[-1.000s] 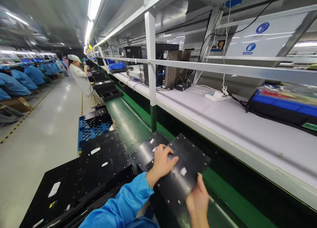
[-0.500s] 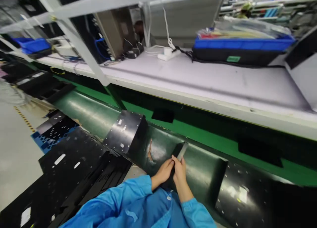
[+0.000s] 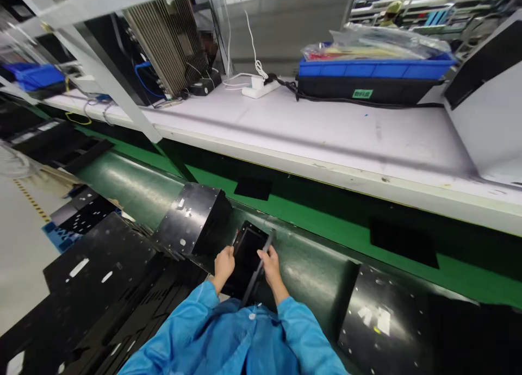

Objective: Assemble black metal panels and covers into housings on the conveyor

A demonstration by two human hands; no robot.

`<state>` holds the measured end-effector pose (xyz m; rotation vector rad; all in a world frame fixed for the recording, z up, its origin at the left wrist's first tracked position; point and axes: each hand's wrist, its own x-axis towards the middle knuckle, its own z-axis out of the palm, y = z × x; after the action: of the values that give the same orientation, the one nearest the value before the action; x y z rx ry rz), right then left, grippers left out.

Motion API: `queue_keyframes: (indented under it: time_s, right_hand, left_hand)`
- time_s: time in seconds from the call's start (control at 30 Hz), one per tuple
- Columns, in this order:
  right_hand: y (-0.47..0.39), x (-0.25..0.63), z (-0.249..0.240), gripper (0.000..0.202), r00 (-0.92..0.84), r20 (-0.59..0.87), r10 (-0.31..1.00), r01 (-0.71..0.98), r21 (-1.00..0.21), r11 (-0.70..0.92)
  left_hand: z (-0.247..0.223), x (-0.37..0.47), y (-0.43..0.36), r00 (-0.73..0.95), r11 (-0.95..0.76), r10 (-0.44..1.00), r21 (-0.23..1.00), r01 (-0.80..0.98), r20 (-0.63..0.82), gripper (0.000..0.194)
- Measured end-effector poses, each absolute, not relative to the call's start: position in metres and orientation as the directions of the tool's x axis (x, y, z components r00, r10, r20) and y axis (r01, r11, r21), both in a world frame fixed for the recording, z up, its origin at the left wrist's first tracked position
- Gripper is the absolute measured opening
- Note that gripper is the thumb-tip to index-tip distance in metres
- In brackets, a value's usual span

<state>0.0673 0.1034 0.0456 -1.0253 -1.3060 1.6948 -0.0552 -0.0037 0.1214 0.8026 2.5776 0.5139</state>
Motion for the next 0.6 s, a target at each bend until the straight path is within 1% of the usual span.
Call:
queue_keyframes:
  time_s: [0.07,0.13,0.17,0.23,0.3,0.37,0.4,0.5,0.53,0.6]
  right_hand:
    - [0.111,0.082,0.04,0.037,-0.371,-0.137,0.919,-0.111,-0.975,-0.191]
    - [0.124,0.102,0.037,0.037,-0.343,-0.126,0.931,-0.06,-0.986,-0.156]
    - [0.132,0.114,0.036,0.039,-0.34,-0.13,0.931,0.001,-0.99,-0.138]
    - [0.149,0.14,0.034,0.043,-0.332,-0.17,0.928,0.192,-0.975,-0.11]
    - [0.165,0.168,0.031,0.049,-0.271,-0.254,0.929,0.425,-0.897,-0.121]
    - [0.179,0.191,0.028,0.054,-0.165,-0.353,0.921,0.62,-0.763,-0.181]
    - [0.185,0.2,0.025,0.053,-0.123,-0.405,0.906,0.685,-0.695,-0.218]
    - [0.198,0.215,0.022,0.043,-0.094,-0.546,0.832,0.796,-0.544,-0.267]
    - [0.202,0.218,0.022,0.04,-0.094,-0.558,0.825,0.824,-0.508,-0.25]
    - [0.211,0.218,0.028,0.039,-0.066,-0.504,0.861,0.889,-0.421,-0.179]
  left_hand:
    - [0.127,-0.064,0.0,-0.775,0.781,0.593,0.391,0.487,-0.219,0.04]
    - [0.139,-0.069,0.003,-0.759,0.748,0.633,0.375,0.548,-0.154,0.041]
    - [0.148,-0.073,0.003,-0.754,0.733,0.646,0.375,0.567,-0.122,0.041]
    - [0.173,-0.087,-0.001,-0.754,0.708,0.656,0.38,0.596,-0.041,0.042]
    - [0.201,-0.116,-0.01,-0.765,0.69,0.641,0.394,0.607,0.055,0.043]
    - [0.227,-0.16,-0.019,-0.784,0.669,0.607,0.448,0.593,0.133,0.043]
    - [0.237,-0.185,-0.023,-0.8,0.653,0.583,0.503,0.567,0.144,0.043]
    - [0.255,-0.256,-0.031,-0.85,0.58,0.522,0.7,0.417,0.074,0.046]
    - [0.257,-0.277,-0.032,-0.863,0.562,0.504,0.745,0.36,0.037,0.048]
    - [0.254,-0.31,-0.037,-0.885,0.549,0.466,0.792,0.268,-0.023,0.053]
